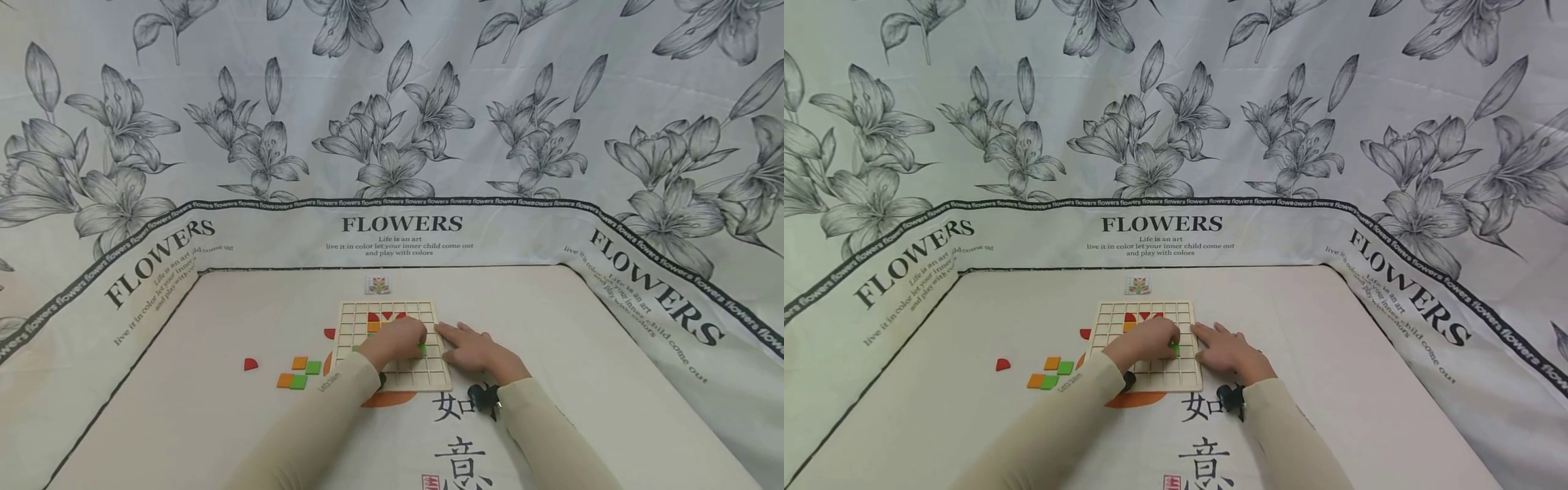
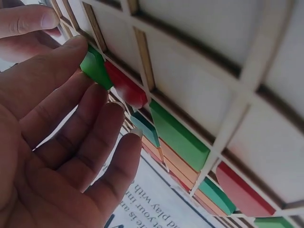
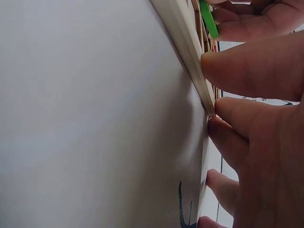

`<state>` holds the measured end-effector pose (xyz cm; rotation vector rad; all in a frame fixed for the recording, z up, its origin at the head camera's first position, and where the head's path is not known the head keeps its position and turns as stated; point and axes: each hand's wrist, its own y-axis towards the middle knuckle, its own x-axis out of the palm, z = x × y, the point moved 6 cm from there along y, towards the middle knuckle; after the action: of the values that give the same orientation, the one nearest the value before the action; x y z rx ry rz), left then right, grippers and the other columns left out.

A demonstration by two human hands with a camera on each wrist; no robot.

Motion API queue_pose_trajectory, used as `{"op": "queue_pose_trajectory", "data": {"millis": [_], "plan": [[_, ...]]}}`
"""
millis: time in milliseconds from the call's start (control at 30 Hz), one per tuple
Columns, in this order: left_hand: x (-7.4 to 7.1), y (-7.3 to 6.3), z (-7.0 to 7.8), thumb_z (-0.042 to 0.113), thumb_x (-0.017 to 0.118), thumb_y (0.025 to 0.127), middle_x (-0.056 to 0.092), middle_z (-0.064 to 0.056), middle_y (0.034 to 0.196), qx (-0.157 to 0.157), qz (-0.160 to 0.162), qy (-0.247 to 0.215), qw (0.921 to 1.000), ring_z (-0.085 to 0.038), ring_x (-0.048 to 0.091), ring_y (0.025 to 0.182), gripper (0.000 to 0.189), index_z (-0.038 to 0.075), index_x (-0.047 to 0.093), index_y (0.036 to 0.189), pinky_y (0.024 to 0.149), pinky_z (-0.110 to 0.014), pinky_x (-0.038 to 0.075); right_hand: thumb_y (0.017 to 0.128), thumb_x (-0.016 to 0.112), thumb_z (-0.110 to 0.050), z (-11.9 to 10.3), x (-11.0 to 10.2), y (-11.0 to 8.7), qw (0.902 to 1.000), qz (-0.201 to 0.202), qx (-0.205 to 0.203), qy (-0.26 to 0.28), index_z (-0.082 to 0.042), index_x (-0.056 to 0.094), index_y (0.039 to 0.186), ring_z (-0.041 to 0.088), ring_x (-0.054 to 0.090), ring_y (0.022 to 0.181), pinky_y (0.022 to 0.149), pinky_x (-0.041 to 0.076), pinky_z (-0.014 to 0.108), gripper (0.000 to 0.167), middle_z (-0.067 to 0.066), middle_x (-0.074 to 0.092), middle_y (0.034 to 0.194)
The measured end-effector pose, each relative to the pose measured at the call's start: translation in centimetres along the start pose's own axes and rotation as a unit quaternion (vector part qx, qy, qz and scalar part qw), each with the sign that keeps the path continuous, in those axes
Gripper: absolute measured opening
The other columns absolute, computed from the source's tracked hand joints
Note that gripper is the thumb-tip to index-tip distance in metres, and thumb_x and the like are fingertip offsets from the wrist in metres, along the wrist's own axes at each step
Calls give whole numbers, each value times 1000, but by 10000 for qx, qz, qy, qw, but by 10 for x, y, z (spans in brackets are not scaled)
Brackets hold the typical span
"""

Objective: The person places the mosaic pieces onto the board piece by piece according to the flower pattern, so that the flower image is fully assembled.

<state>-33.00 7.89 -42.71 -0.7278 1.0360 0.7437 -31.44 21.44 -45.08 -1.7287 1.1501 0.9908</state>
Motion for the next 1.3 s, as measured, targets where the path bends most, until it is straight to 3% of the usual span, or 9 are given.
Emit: {"op": "queue_pose_trajectory", "data": {"millis": [433,700,833,1000,1167,1300], "plan": [[-2,-11,1,13,67,89,60,4,73,-22,113,494,9987,-13,52,66,6,15,71,86,61,-24,43,91,51,-27,-4,0,-2,10000,-59,-15,7,-20,33,151,39,18,148,111,11,69,63,5,33,157],[-3,-20,3,17,62,94,61,5,77,-67,186,946,9953,-13,54,69,8,16,70,91,69,-24,48,91,51,-27,-2,1,-1,9999,-106,2,49,-21,33,152,39,17,148,111,10,69,64,5,32,158],[-5,-25,3,17,62,94,61,5,76,-90,162,847,9962,-14,54,69,9,15,70,92,67,-25,47,91,51,-28,-2,2,-1,9999,-121,17,49,-21,33,152,39,17,148,112,10,69,64,5,32,158],[-6,-25,-6,19,63,93,64,5,77,-133,141,590,9981,-12,53,67,10,15,72,91,65,-25,46,91,52,-27,-4,1,-2,9999,-86,7,62,-21,34,151,39,18,148,112,10,69,63,5,32,158],[-14,-29,-21,23,65,92,70,5,91,-125,256,625,9976,-10,58,75,13,15,74,97,76,-28,52,91,52,-27,-5,0,-2,9999,-61,60,71,-21,33,151,39,17,148,111,10,69,64,4,32,158],[-23,-34,-34,22,63,93,63,5,75,-148,310,504,9981,-11,53,65,14,15,73,89,66,-26,47,90,51,-28,-4,0,0,9999,-30,89,68,-21,33,152,39,16,148,112,9,69,64,3,31,158]]}}
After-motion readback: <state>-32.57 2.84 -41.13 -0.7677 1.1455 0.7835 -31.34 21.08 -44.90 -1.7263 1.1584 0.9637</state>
